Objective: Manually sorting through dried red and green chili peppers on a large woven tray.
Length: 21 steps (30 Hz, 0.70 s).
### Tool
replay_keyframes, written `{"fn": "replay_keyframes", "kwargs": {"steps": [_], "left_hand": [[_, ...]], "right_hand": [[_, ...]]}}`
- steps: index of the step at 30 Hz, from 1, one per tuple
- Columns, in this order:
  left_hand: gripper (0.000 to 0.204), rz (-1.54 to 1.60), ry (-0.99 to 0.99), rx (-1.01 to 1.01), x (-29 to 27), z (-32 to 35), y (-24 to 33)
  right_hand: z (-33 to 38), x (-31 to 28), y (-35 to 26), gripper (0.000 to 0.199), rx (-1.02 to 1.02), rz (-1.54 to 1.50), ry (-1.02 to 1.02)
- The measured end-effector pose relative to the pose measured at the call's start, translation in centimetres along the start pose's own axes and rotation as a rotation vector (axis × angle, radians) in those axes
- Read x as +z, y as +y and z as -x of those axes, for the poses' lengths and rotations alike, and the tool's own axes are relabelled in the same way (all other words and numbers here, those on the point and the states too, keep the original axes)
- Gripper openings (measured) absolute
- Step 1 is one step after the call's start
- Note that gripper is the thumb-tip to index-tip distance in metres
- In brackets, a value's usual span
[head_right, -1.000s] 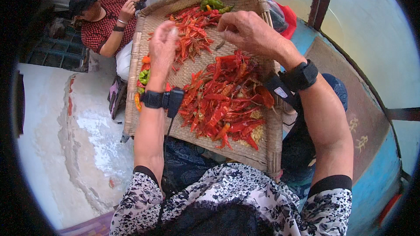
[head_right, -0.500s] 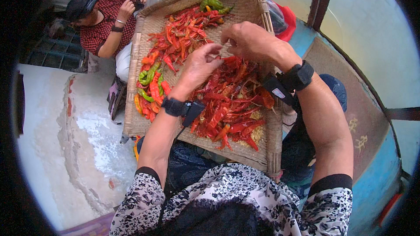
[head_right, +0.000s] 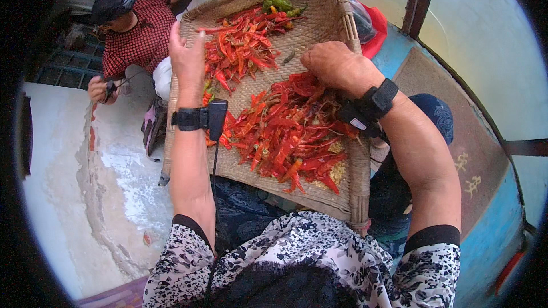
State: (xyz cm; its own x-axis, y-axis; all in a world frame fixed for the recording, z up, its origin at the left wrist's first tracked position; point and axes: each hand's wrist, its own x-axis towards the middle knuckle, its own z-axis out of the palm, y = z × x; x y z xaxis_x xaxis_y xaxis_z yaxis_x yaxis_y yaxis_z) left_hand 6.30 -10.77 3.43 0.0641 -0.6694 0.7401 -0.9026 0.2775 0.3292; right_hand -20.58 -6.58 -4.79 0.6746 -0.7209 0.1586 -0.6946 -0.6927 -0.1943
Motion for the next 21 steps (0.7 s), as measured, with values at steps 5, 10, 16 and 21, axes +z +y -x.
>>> {"fn": "replay_keyframes", "kwargs": {"steps": [5,10,16,21], "left_hand": [[0.032,0.395,-0.9,-0.069,2.4,6.0,3.5],[0.029,0.27,-0.967,0.285,4.1,9.7,4.8],[0.025,0.302,-1.033,0.035,3.2,9.5,4.6],[0.021,0.214,-1.042,0.153,3.2,9.5,4.6]], "right_hand": [[-0.2,-1.7,-0.7,0.022,0.093,-0.035,-0.159],[-0.2,-2.3,-0.1,0.013,0.093,-0.188,-0.03],[0.5,-4.3,0.9,0.011,0.046,-0.235,0.162],[0.4,-4.6,1.4,0.012,-0.013,-0.408,0.329]]}}
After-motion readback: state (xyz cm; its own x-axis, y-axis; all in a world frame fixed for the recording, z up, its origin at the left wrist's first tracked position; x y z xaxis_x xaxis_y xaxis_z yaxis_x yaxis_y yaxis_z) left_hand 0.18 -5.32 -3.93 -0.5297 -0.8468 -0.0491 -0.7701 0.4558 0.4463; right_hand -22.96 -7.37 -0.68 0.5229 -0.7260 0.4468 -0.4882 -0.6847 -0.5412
